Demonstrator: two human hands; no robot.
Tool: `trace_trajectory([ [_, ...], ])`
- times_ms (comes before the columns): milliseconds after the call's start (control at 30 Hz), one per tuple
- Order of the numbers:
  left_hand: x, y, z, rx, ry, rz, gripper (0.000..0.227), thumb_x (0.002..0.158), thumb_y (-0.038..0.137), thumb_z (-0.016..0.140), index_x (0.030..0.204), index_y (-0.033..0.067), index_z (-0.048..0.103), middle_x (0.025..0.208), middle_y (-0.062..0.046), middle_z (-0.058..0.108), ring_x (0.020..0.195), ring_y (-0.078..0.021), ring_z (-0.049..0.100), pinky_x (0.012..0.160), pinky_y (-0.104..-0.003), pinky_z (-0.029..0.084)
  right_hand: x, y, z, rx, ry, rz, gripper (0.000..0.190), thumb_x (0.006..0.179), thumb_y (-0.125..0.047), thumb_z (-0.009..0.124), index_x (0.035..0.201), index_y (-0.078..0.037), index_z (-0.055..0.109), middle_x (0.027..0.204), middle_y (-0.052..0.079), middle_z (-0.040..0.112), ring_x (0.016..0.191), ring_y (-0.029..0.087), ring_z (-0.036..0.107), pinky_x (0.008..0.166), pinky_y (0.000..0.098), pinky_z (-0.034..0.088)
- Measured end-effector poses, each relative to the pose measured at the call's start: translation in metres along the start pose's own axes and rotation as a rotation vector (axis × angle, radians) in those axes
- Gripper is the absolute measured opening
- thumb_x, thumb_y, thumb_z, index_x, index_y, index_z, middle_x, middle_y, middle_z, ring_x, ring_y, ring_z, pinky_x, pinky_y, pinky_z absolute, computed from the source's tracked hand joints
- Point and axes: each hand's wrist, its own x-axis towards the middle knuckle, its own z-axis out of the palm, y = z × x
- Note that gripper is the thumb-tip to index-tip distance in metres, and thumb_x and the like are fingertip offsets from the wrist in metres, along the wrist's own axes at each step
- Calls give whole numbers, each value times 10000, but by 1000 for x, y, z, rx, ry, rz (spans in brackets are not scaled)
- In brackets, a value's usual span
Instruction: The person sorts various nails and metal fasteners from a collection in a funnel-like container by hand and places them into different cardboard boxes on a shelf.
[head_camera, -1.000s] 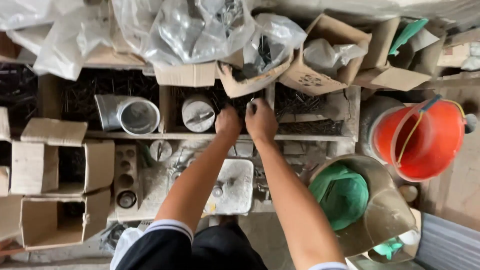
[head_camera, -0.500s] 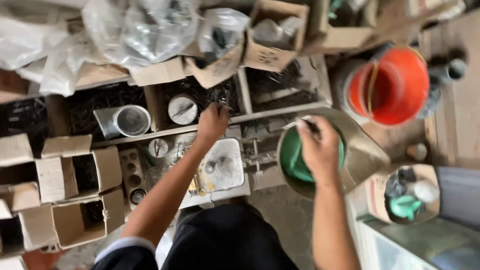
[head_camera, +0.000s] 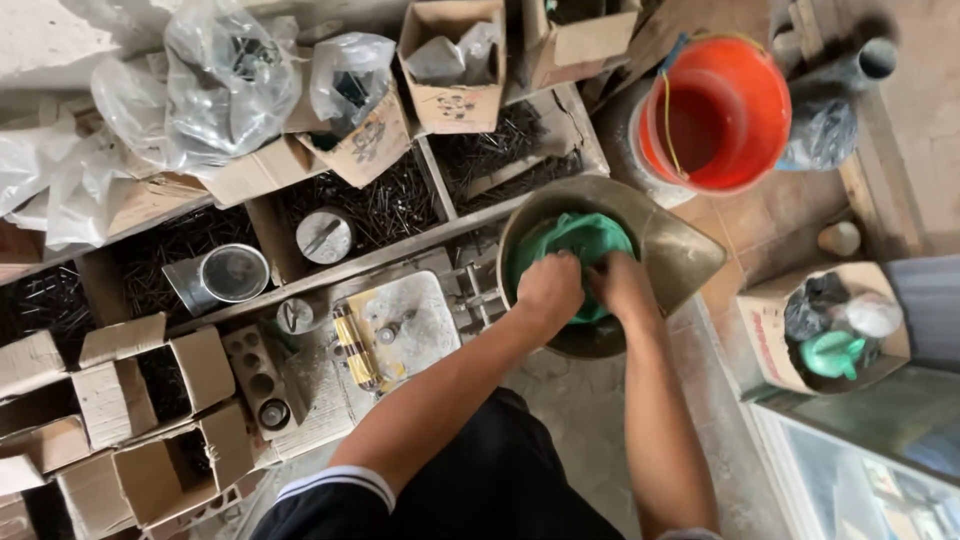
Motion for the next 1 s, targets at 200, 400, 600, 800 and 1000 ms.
trace_trajectory([
  [200, -12, 18, -28, 30, -49, -25, 263, 881, 123, 524, 936, -11, 744, 884, -185, 768, 889, -447, 758, 698, -557, 627, -16, -30, -34, 88, 6, 51, 388, 1003, -362, 581, 1132, -37, 748, 1103, 271, 737, 1154, 475, 657, 993, 602, 519],
  [400, -16, 19, -40, -71, -28, -4, 273, 890, 150, 546, 899, 9, 780, 852, -244, 762, 898, -466, 755, 695, -585, 628, -57, -68, -76, 141, 75, 35, 433, 1024, -354, 556, 1180, 13, 723, 1142, 306, 708, 1174, 507, 615, 1023, 630, 474],
  [600, -66, -13, -121, -594, 610, -8, 314, 952, 266, 535, 969, -3, 696, 808, -309, 708, 885, -542, 691, 720, -674, 535, -80, -153, -44, 581, 519, -423, 178, 1046, -151, 632, 1117, -12, 717, 1051, 241, 713, 1085, 397, 681, 944, 487, 521],
  [800, -60, -176, -139, -788, 853, -234, 274, 949, 165, 585, 1126, -7, 703, 1013, -312, 729, 1054, -530, 667, 895, -620, 541, -60, -288, 32, 633, 167, -474, 280, 1038, -224, 592, 1211, -33, 702, 1117, 205, 730, 1110, 417, 675, 950, 563, 529],
  [1000, -31, -296, -113, -487, 673, -367, 277, 1012, 210, 552, 1177, 36, 689, 1003, -167, 719, 955, -359, 743, 793, -466, 626, 84, -276, 197, 380, -89, -298, 384, 988, -358, 637, 1256, -87, 686, 1190, 166, 714, 1195, 424, 639, 1016, 587, 520],
])
